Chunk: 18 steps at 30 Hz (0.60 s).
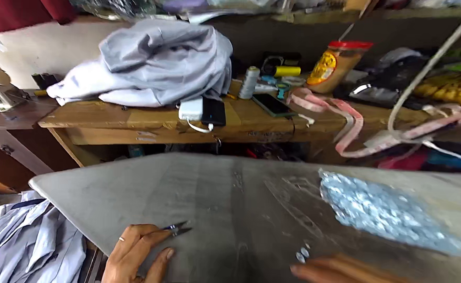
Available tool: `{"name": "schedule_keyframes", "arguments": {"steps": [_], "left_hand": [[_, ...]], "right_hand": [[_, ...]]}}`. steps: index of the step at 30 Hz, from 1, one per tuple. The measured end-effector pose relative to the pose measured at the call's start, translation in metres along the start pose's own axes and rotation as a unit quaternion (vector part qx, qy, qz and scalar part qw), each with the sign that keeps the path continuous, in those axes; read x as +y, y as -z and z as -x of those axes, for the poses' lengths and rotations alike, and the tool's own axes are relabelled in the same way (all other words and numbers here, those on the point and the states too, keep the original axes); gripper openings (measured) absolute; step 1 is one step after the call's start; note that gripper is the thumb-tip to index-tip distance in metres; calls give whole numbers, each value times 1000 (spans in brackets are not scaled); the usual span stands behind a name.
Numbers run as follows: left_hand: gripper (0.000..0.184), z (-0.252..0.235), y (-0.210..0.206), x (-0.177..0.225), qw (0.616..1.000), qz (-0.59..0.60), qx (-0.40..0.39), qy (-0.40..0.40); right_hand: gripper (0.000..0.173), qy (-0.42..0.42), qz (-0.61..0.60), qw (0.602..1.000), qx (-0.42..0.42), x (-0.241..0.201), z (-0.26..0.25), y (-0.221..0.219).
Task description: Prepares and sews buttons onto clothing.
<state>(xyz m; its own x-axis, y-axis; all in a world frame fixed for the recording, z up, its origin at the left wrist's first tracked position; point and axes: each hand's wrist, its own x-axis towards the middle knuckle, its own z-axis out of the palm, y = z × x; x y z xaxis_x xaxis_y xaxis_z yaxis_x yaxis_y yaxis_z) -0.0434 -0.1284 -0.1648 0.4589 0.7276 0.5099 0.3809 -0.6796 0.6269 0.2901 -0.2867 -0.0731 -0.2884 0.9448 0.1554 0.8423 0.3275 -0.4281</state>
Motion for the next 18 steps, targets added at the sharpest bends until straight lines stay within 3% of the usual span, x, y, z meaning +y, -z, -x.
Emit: {"name": "schedule_keyframes", "arguments": {"steps": [4, 7, 13, 18], "left_hand": [[21, 4, -30, 35, 996, 10, -84, -16], [26, 1, -47, 48, 994, -29, -101, -20], [35, -9, -81, 66, 990, -100, -94, -43], [27, -38, -86, 57, 976, -78, -172, -110]], "right_hand": [[23, -28, -28, 994, 105, -5, 23, -8], [21, -38, -86, 980, 177, -7, 36, -29], [19, -24, -137, 957, 255, -12, 26, -79], [17, -18, -150, 945, 291, -20, 11, -89]]}}
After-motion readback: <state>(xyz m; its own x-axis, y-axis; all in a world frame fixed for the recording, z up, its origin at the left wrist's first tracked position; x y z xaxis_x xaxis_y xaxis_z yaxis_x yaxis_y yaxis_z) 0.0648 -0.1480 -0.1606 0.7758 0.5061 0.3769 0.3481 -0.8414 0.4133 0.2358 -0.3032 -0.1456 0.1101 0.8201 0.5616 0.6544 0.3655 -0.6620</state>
